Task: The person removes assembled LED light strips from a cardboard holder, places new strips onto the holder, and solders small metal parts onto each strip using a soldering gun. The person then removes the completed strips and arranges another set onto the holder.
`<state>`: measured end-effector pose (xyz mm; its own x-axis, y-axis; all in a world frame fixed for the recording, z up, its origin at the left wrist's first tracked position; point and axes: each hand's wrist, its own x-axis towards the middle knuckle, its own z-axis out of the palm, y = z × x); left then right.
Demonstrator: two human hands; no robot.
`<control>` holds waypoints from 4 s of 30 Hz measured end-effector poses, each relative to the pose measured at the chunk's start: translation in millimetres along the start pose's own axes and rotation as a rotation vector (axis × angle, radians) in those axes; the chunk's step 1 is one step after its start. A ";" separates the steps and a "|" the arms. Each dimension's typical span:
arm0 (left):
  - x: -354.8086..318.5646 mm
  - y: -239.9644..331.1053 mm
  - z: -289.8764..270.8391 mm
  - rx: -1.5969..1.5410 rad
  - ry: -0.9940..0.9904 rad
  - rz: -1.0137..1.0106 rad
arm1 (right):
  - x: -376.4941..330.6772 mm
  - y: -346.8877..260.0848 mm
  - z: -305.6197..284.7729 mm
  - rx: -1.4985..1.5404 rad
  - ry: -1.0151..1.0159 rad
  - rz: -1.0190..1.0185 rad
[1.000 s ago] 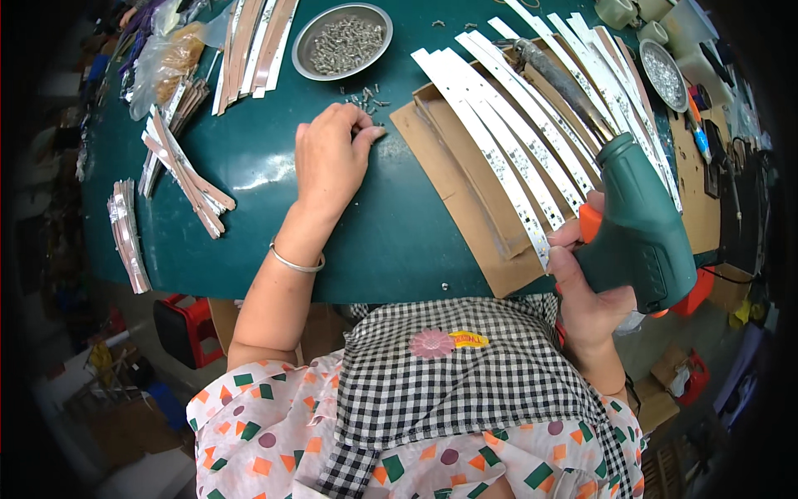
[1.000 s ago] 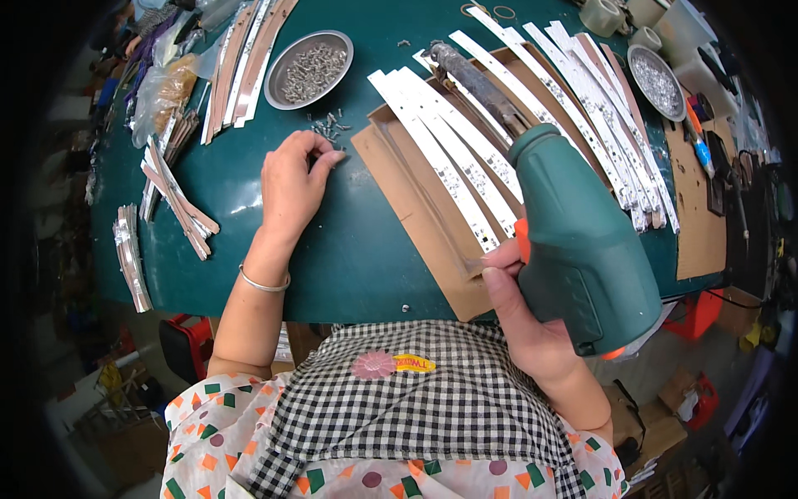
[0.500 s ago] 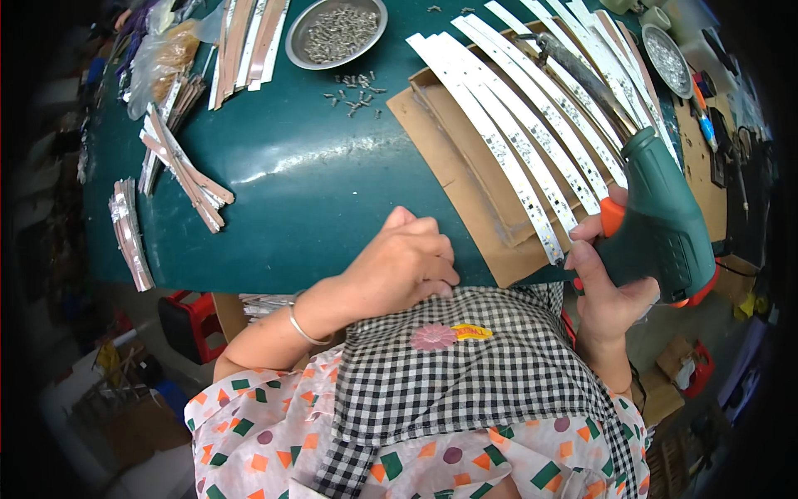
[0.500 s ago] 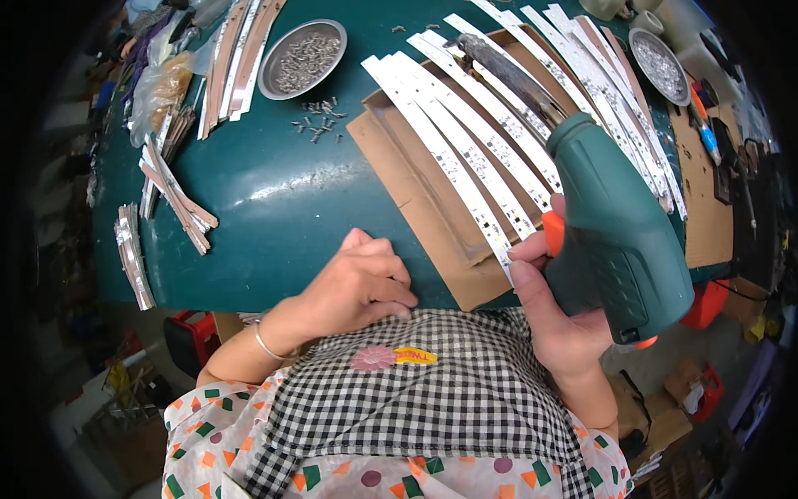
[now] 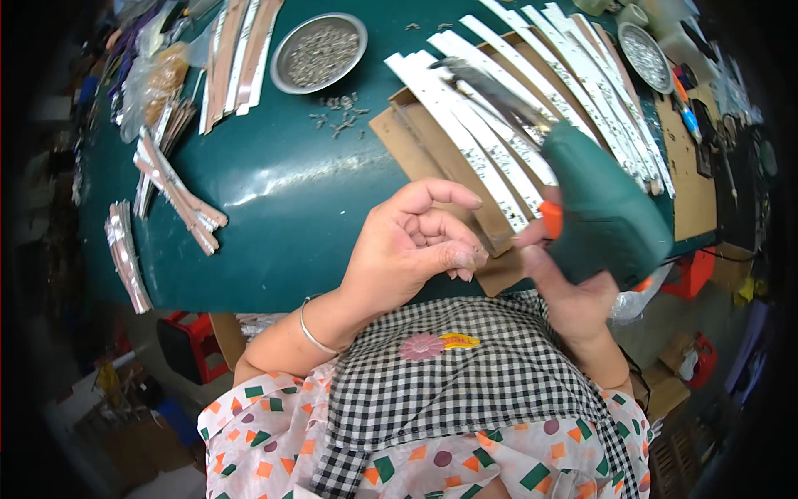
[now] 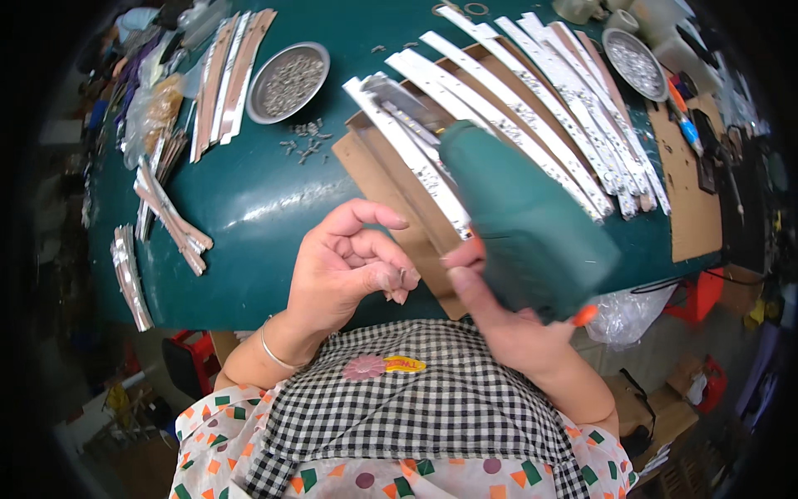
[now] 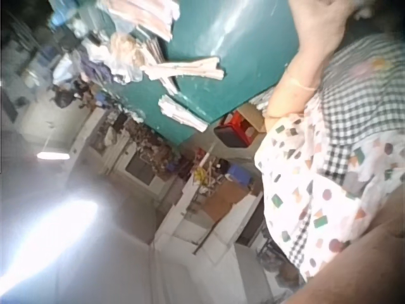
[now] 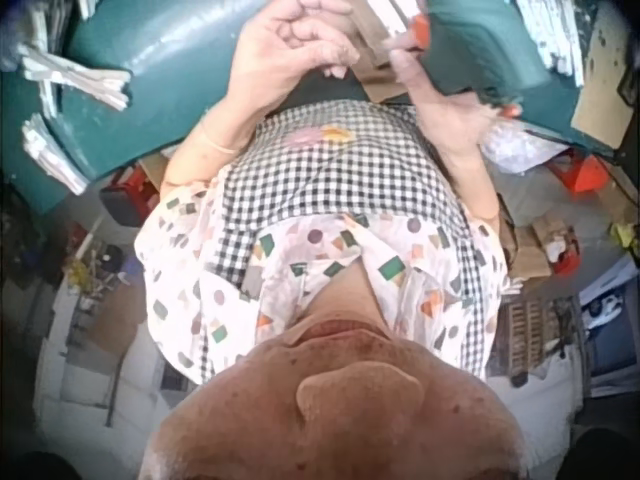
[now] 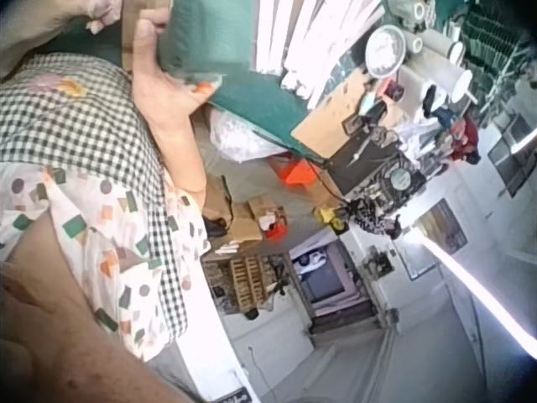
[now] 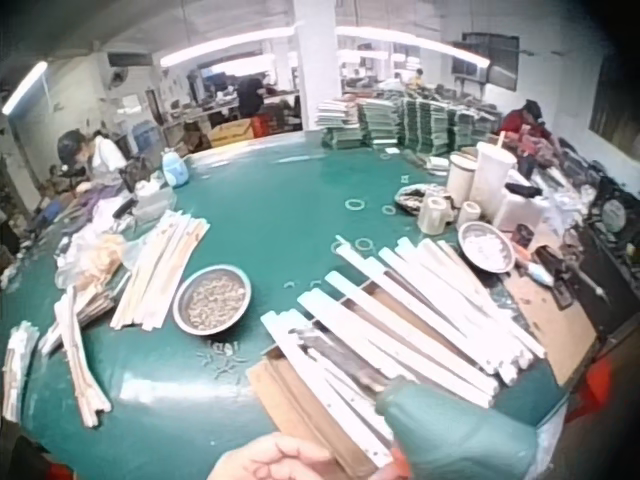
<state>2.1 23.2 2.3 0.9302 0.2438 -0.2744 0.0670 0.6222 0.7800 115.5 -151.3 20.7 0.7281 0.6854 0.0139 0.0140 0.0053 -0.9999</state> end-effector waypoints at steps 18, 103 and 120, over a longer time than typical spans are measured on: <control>5.3 -17.4 15.3 0.121 -0.050 0.254 | 4.3 10.6 -9.5 -0.280 -0.232 -0.165; 23.6 -3.8 17.0 0.942 0.006 0.648 | 15.5 14.0 -12.9 -0.286 -0.111 -0.253; 65.4 -3.2 -26.0 1.335 0.373 0.801 | 0.8 -8.4 -26.4 -0.115 0.083 0.107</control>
<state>53.4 56.4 -32.7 0.7564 0.4566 0.4684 0.0669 -0.7663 0.6389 134.0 -169.9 29.3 0.7835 0.6152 -0.0879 0.0078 -0.1511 -0.9885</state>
